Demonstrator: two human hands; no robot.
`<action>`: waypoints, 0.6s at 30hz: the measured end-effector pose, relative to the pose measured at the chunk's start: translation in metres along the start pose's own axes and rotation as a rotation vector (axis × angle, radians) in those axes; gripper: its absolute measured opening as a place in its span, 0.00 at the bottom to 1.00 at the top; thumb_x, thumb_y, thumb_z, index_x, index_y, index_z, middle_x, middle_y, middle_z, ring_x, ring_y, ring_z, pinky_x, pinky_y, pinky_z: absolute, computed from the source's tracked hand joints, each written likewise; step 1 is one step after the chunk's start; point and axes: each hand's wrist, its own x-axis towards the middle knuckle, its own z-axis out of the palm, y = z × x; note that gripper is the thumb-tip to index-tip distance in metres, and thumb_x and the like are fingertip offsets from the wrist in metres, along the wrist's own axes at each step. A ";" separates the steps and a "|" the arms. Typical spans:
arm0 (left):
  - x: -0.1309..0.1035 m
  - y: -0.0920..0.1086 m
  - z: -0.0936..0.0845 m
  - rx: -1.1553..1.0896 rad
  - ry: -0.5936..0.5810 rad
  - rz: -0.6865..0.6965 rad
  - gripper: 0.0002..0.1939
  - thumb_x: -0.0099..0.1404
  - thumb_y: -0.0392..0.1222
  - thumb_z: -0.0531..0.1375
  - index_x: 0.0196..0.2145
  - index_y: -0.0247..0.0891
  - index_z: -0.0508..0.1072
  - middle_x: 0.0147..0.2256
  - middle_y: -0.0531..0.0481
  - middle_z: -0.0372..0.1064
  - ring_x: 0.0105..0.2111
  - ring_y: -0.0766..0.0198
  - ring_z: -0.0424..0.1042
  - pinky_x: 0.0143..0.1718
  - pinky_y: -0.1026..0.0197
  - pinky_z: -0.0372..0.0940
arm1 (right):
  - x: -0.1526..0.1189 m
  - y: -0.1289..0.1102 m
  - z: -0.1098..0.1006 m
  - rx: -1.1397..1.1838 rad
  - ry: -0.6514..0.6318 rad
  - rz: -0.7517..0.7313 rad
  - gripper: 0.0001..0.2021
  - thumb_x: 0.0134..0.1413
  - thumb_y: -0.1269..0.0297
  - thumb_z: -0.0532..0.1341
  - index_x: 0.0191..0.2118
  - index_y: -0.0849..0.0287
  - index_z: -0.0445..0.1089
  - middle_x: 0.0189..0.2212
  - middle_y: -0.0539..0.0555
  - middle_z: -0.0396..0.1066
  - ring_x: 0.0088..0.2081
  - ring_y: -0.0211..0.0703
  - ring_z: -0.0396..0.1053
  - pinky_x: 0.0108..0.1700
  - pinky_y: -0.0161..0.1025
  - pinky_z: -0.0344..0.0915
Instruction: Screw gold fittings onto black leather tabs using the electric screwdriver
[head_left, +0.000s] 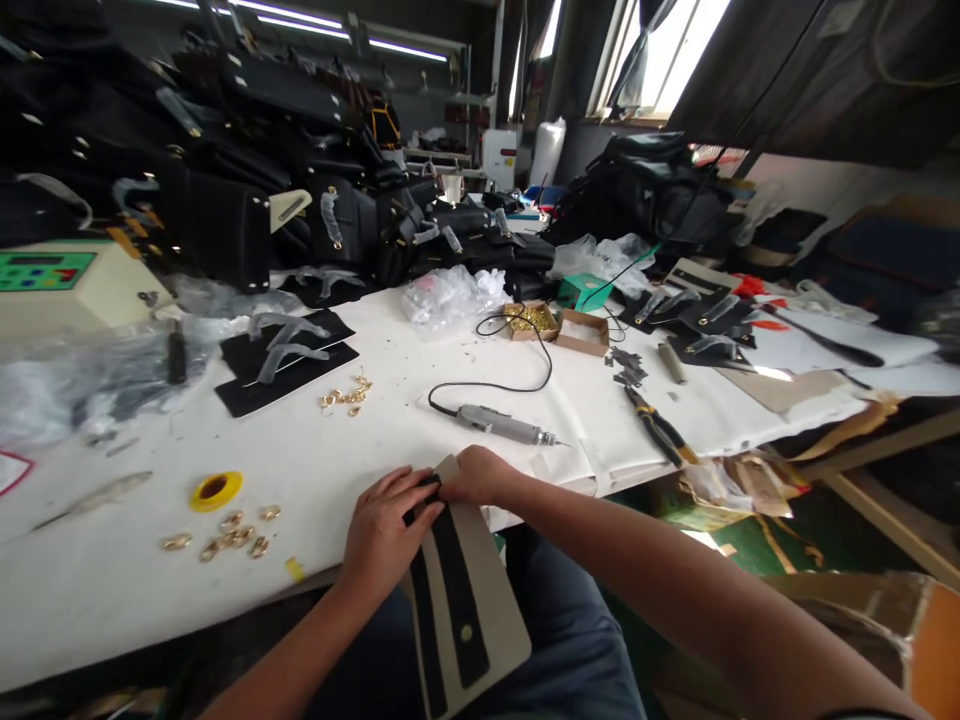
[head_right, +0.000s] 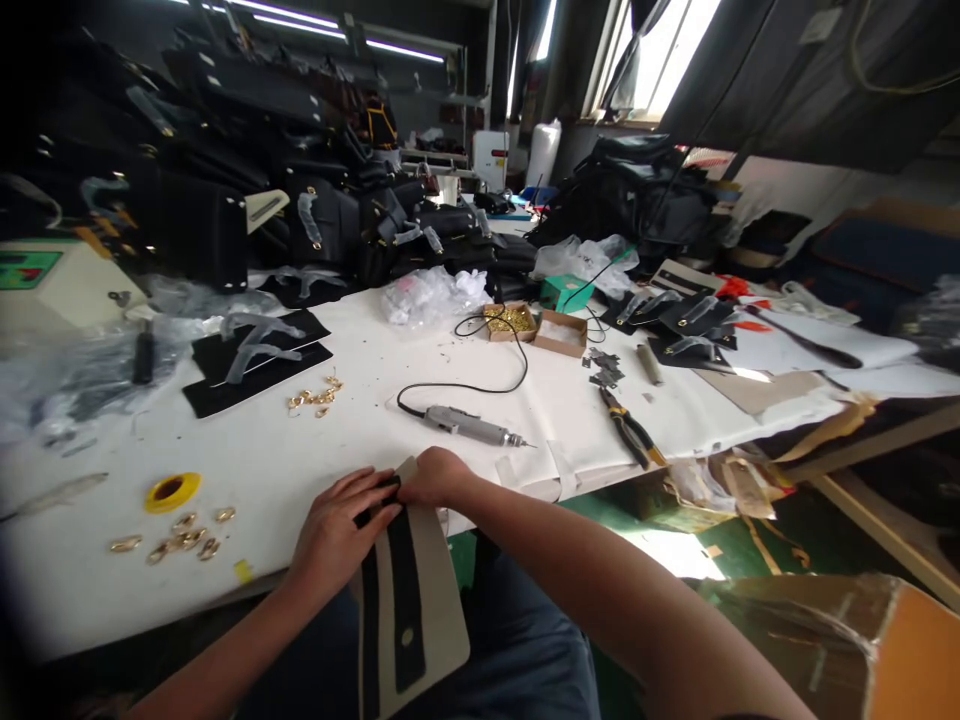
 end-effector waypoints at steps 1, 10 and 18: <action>-0.001 -0.002 0.001 -0.001 0.005 0.012 0.12 0.71 0.48 0.64 0.49 0.48 0.84 0.55 0.50 0.81 0.58 0.46 0.75 0.60 0.41 0.72 | 0.001 0.001 0.001 0.013 0.001 0.006 0.12 0.60 0.59 0.65 0.39 0.65 0.80 0.38 0.61 0.82 0.40 0.48 0.78 0.28 0.32 0.62; 0.001 -0.004 0.001 -0.008 0.024 0.026 0.11 0.70 0.48 0.65 0.48 0.48 0.84 0.53 0.50 0.82 0.57 0.45 0.77 0.58 0.39 0.74 | 0.002 0.010 0.012 0.101 0.137 0.002 0.12 0.53 0.57 0.69 0.35 0.62 0.81 0.33 0.59 0.81 0.37 0.48 0.78 0.29 0.33 0.64; -0.002 0.000 -0.002 0.001 0.021 0.000 0.11 0.68 0.46 0.67 0.47 0.49 0.84 0.53 0.51 0.81 0.57 0.44 0.77 0.56 0.38 0.74 | -0.013 0.068 -0.061 0.140 0.500 0.007 0.17 0.66 0.53 0.58 0.47 0.55 0.80 0.32 0.50 0.82 0.32 0.36 0.77 0.33 0.29 0.66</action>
